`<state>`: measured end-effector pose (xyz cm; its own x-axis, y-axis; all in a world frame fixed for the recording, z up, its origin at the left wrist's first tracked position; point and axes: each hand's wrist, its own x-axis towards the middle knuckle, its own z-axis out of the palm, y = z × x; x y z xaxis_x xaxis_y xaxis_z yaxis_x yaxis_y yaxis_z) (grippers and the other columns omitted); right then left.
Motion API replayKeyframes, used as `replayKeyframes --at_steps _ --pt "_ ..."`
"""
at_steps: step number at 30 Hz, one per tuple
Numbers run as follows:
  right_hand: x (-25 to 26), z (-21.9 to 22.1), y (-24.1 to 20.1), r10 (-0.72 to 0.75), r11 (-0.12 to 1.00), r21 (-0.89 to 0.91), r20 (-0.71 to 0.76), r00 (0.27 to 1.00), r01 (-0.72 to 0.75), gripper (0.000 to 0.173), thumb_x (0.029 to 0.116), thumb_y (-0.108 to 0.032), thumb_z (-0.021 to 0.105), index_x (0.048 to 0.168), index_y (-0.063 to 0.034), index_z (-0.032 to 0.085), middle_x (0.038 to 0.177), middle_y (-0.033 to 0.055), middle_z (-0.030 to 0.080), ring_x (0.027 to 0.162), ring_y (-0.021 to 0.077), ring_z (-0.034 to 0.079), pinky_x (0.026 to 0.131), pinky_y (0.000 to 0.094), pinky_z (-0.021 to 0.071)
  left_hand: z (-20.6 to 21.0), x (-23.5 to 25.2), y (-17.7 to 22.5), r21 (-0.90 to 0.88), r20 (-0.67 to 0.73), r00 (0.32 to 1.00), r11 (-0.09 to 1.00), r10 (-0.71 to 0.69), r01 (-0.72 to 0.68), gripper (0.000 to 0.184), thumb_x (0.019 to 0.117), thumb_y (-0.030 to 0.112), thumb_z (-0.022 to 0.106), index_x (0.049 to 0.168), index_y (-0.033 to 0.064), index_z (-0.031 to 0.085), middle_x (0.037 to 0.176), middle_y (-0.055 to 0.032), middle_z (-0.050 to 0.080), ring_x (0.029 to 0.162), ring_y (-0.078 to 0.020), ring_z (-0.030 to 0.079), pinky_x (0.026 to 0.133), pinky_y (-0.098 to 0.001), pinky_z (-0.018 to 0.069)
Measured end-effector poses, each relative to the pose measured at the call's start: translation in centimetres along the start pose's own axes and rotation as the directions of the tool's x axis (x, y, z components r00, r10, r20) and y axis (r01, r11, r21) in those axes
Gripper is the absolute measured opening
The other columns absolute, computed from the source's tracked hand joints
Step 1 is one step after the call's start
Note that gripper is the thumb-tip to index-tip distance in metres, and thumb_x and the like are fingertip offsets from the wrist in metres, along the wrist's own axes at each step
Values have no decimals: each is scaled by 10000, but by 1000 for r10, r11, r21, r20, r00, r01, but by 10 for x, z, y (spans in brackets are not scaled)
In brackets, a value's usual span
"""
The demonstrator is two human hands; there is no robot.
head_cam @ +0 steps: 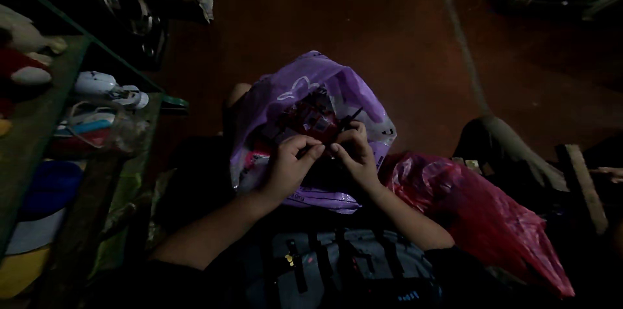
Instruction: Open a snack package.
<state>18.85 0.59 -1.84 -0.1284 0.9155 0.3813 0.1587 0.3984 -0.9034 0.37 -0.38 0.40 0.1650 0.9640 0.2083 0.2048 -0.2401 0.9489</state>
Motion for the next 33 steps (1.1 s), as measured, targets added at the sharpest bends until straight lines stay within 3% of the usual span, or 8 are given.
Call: replayKeyframes --at_steps 4,7,15,20,22,26,30,33 --pt "1 -2 2 -15 998 59 16 1000 14 98 1005 -264 624 961 -177 637 1111 -41 571 1130 62 533 931 247 496 -4 2 -2 -7 -45 999 1000 20 -20 121 988 136 646 969 42 720 907 2 678 805 -7 631 736 -178 543" --pt "2 -3 6 25 974 220 105 994 -48 247 1079 -344 472 1208 -234 651 1195 -71 624 1094 61 597 913 284 534 -8 3 0 -62 -108 994 998 2 -9 113 1002 118 629 972 37 702 891 17 672 756 -2 617 684 -170 534" --pt "6 -4 -5 325 782 441 316 891 -441 657 1038 -433 496 1571 -277 147 1163 17 665 946 142 694 833 320 597 -20 9 3 -160 -165 980 984 -108 81 109 1012 100 614 949 46 685 828 31 642 704 -9 593 641 -164 509" --pt "9 -4 -3 475 563 642 264 839 -521 426 1025 -471 494 1263 -127 579 1046 75 685 869 180 683 766 344 591 -22 11 4 -275 -139 966 946 -218 174 126 1015 96 604 918 62 677 771 36 606 628 -14 523 560 -160 432" --pt "8 -6 1 481 545 666 249 841 -509 379 1067 -308 350 1371 -141 502 1126 99 678 970 222 689 848 394 588 -22 10 3 -303 -134 962 934 -237 188 134 1017 97 602 909 65 674 750 38 594 601 -12 502 537 -155 415" --pt "5 -7 2 423 614 612 277 863 -498 491 969 -58 489 1436 -184 404 1200 72 668 1029 195 688 904 361 575 -21 10 2 -292 -156 961 940 -228 175 138 1012 103 609 896 74 678 728 43 586 585 -9 492 525 -148 402" --pt "5 -8 0 417 652 550 316 852 -522 461 926 -26 650 1341 -149 489 1125 35 678 967 148 687 873 331 585 -21 9 3 -201 -194 967 971 -168 128 120 1006 106 626 913 60 687 772 23 628 668 -31 575 610 -181 492" --pt "3 -7 -3 307 843 316 379 873 -434 434 921 -87 689 1321 -100 522 1062 7 677 919 93 679 834 283 586 -19 8 3 -138 -211 972 988 -100 72 112 1003 100 623 922 50 682 796 23 631 666 -13 574 601 -161 489"
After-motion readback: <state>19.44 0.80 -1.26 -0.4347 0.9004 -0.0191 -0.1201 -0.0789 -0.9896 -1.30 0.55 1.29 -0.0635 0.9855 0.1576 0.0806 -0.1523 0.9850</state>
